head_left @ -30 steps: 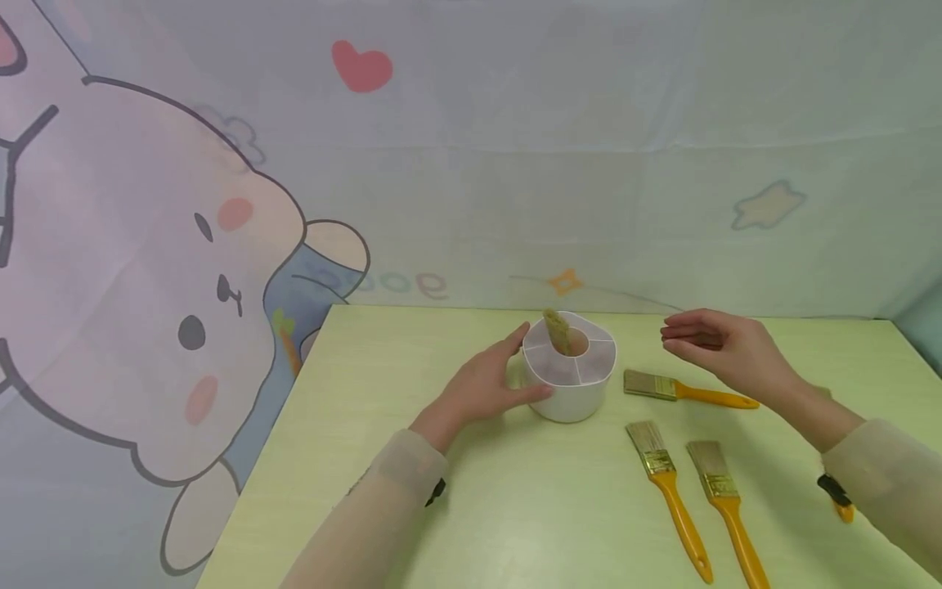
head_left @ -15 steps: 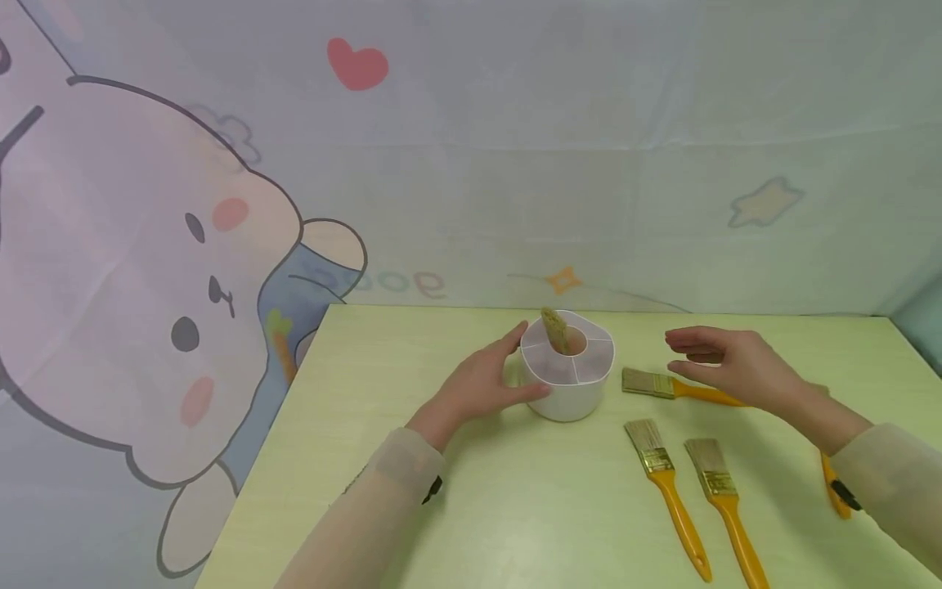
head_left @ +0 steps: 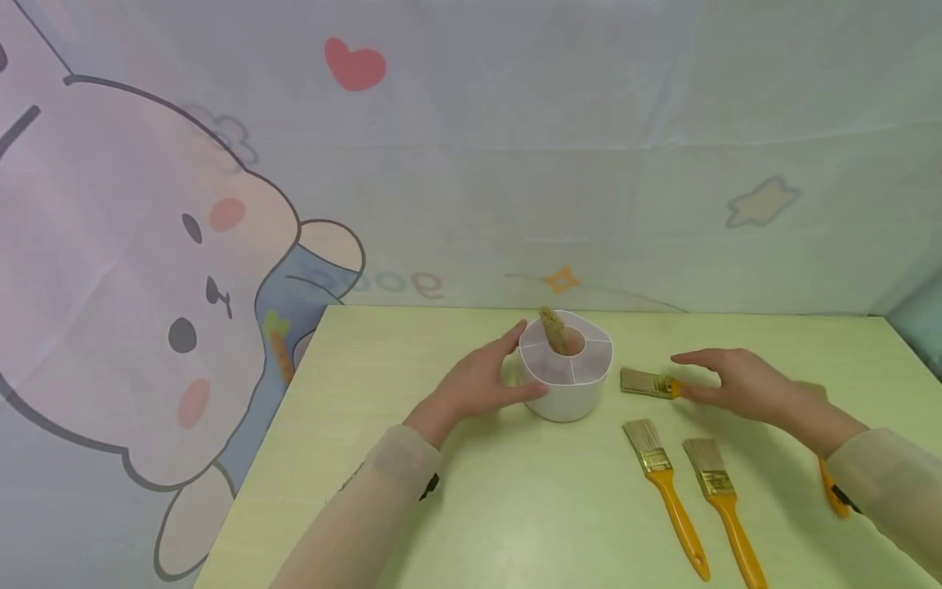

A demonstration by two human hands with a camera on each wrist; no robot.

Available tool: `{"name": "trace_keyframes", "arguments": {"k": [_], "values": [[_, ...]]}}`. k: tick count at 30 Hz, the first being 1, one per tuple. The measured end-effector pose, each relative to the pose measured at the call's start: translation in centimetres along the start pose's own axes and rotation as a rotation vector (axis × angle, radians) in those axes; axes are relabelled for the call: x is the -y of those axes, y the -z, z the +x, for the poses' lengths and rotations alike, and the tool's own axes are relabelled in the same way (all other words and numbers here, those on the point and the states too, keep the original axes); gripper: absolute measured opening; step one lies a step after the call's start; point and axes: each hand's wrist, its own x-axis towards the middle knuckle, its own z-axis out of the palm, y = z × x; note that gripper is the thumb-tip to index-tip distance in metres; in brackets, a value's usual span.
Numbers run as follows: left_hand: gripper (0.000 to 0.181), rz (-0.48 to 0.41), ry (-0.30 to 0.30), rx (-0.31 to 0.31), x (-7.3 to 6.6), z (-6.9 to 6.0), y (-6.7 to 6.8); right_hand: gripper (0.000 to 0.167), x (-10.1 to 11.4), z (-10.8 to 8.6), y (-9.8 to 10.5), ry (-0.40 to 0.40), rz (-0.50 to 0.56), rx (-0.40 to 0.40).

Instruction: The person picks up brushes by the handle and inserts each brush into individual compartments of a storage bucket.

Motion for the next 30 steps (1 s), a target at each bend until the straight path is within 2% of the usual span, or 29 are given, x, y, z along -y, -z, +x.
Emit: {"name": "trace_keyframes", "arguments": {"k": [6, 11, 16, 22, 30], "values": [[0.107, -0.038, -0.008, -0.030, 0.4, -0.1, -0.2, 0.053, -0.3, -0.3, -0.6, 0.014, -0.009, 0.008], [0.106, -0.131, -0.006, -0.069, 0.9, -0.5, -0.8, 0.052, -0.6, -0.4, -0.7, 0.023, -0.022, -0.005], [0.107, -0.237, -0.023, -0.087, 1.1, -0.5, -1.9, 0.051, -0.8, -0.5, -0.7, 0.035, -0.026, -0.024], [0.110, -0.337, -0.015, -0.133, 1.0, -0.4, -3.1, 0.051, -0.9, -0.4, -0.8, 0.033, -0.029, -0.017], [0.108, -0.411, -0.011, -0.163, 0.7, -0.2, -3.5, 0.051, -0.9, -0.2, -0.9, 0.035, -0.045, -0.004]]}}
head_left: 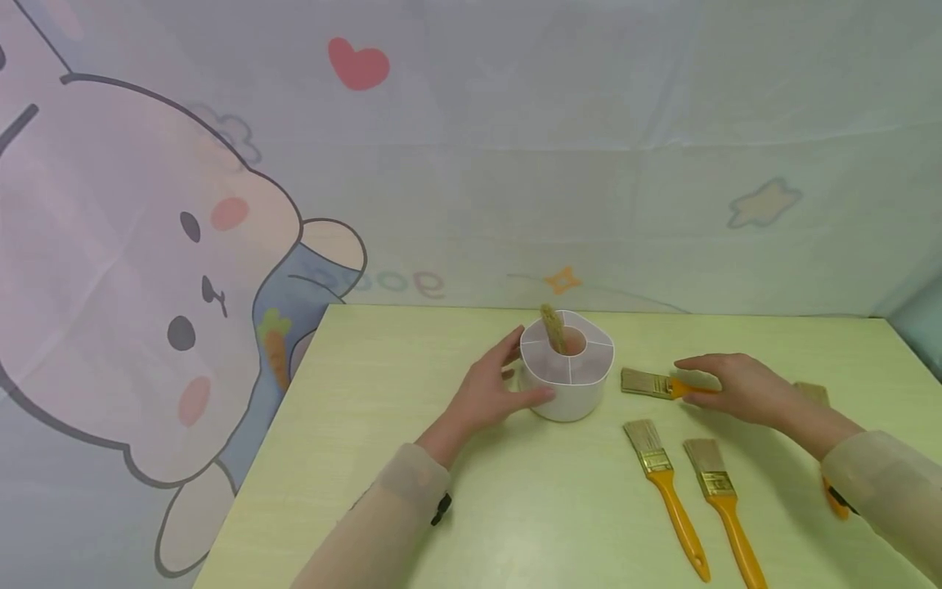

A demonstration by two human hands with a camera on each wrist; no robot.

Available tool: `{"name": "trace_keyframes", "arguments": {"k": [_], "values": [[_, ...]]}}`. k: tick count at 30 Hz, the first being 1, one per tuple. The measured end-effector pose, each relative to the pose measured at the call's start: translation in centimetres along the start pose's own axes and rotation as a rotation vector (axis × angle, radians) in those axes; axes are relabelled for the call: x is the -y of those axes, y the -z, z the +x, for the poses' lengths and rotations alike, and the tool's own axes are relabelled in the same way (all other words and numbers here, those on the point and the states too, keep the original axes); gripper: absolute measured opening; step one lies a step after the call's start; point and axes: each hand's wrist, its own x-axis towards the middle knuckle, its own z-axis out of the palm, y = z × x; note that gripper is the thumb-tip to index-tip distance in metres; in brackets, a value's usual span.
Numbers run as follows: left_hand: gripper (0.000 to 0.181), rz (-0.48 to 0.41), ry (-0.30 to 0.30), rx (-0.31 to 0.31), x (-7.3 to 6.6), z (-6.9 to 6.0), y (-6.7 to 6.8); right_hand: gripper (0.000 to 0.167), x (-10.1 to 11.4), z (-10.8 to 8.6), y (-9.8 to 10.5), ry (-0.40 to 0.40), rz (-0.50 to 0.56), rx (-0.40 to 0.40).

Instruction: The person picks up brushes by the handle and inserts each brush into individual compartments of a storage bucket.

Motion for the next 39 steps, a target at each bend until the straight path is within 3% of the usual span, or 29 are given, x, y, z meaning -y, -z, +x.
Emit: {"name": "trace_keyframes", "arguments": {"k": [16, 39], "values": [[0.095, -0.197, 0.004, -0.039, 0.2, 0.6, -0.5, 0.049, -0.6, 0.5, 0.0, 0.004, -0.059, 0.007], [0.094, -0.199, 0.001, -0.028, 0.3, 0.8, -0.3, 0.052, -1.1, 0.5, -0.4, -0.001, -0.070, 0.027]]}}
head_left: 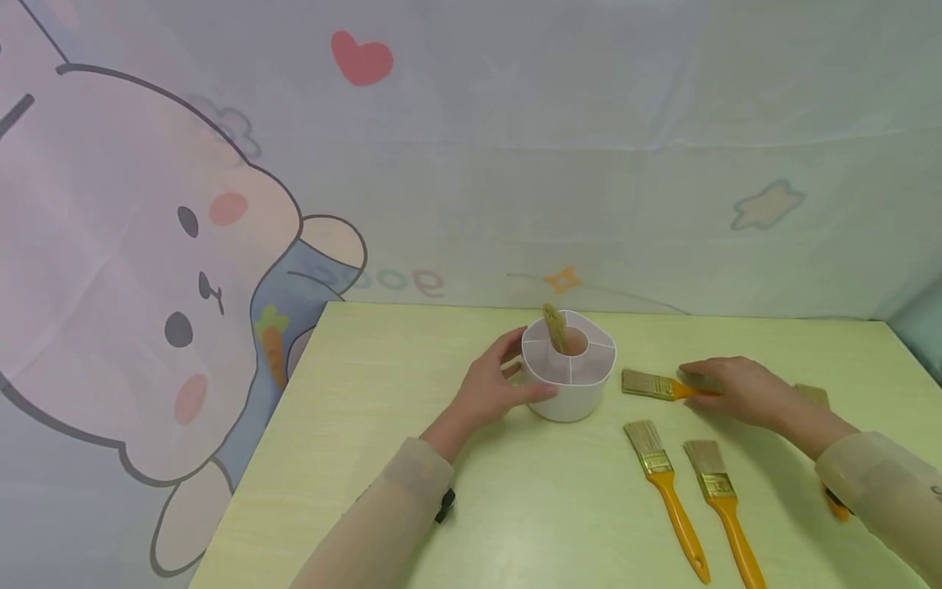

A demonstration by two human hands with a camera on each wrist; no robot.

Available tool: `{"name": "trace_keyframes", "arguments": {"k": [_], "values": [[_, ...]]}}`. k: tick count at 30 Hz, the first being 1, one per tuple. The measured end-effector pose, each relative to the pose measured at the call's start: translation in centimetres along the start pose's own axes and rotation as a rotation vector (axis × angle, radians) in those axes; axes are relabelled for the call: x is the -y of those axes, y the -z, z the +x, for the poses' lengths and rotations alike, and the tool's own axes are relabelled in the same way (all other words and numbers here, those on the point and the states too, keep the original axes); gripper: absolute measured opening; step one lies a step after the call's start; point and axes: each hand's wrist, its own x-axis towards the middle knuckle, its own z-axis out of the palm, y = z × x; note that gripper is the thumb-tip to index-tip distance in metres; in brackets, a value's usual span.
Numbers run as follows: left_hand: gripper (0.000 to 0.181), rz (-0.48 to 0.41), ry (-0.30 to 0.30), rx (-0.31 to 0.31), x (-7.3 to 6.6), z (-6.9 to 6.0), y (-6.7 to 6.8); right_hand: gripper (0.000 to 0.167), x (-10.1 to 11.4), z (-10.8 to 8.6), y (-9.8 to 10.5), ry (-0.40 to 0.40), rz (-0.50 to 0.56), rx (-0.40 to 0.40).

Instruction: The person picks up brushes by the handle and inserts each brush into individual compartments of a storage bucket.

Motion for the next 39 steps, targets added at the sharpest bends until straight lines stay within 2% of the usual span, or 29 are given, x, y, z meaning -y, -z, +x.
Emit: {"name": "trace_keyframes", "arguments": {"k": [4, 10, 15, 24, 28, 33, 39], "values": [[0.094, -0.001, -0.001, 0.004, -0.1, 0.0, 0.0, 0.050, -0.1, -0.1, -0.2, 0.012, 0.005, -0.007], [0.094, 0.001, 0.000, 0.005, -0.1, -0.1, 0.1, 0.044, -0.1, -0.5, -0.6, 0.087, -0.039, -0.051], [0.095, 0.006, 0.007, 0.007, -0.1, -0.1, 0.1, 0.051, -0.2, -1.0, -1.1, 0.147, -0.099, -0.115], [0.096, 0.011, 0.012, 0.004, 0.0, -0.2, 0.1, 0.066, -0.9, -1.3, -1.8, 0.135, -0.106, -0.154], [0.097, 0.016, 0.010, 0.007, 0.0, -0.2, 0.1, 0.063, -1.1, -1.5, -2.0, 0.157, -0.120, -0.175], [0.097, 0.023, 0.014, 0.010, -0.1, -0.2, 0.1, 0.055, -1.6, -1.7, -2.2, 0.241, -0.143, -0.229], [0.097, 0.024, 0.013, 0.013, -0.3, -0.2, 0.1, 0.054, -2.4, -1.4, -2.8, 0.349, -0.194, -0.302]]}}
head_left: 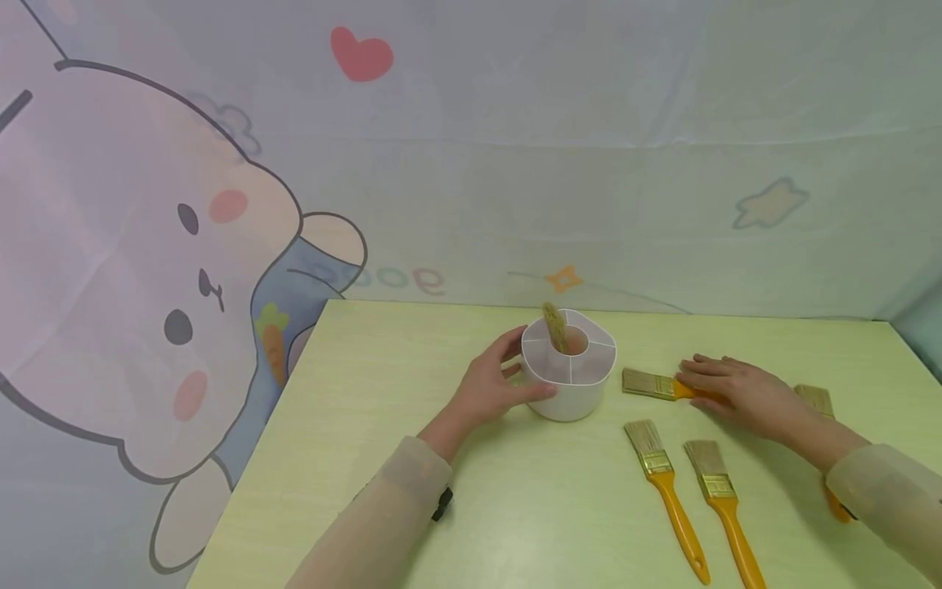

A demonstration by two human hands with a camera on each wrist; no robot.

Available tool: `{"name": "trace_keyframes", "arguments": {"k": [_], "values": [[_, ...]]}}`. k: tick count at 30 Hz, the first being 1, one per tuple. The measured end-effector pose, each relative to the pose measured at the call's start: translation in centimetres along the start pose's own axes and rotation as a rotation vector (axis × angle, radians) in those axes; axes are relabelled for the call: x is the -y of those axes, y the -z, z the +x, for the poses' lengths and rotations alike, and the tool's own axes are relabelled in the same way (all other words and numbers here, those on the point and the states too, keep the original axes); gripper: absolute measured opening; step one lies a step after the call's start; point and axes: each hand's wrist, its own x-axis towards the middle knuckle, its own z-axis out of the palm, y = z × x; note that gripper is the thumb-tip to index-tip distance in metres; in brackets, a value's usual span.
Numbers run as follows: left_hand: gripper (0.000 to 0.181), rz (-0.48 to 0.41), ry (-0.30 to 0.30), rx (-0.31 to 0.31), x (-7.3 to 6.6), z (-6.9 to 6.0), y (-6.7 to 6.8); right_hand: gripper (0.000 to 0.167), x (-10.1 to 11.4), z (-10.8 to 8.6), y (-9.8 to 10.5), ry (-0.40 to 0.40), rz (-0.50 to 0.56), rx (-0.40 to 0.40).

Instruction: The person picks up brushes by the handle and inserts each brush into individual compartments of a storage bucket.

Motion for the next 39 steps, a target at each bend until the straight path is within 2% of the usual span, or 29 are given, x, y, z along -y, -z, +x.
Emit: {"name": "trace_keyframes", "arguments": {"k": [7, 19, 22, 30, 39], "values": [[0.097, 0.018, 0.005, -0.005, 0.1, 0.1, 0.0, 0.051, -0.2, 0.4, -0.6, 0.046, -0.023, -0.036], [0.096, 0.013, -0.009, -0.005, 0.2, 0.1, 0.1, 0.047, 0.3, 0.6, -0.7, -0.024, -0.038, 0.005], [0.096, 0.018, -0.007, -0.005, 0.3, 0.1, 0.1, 0.049, 0.3, 0.5, -0.6, 0.006, -0.064, 0.009], [0.096, 0.015, -0.006, -0.009, 0.1, 0.1, 0.0, 0.058, 0.0, 1.0, 0.1, 0.161, -0.217, 0.019], [0.097, 0.030, 0.006, -0.007, 0.0, 0.0, 0.0, 0.067, 0.0, 1.2, 1.9, 0.188, -0.274, 0.041]]}}
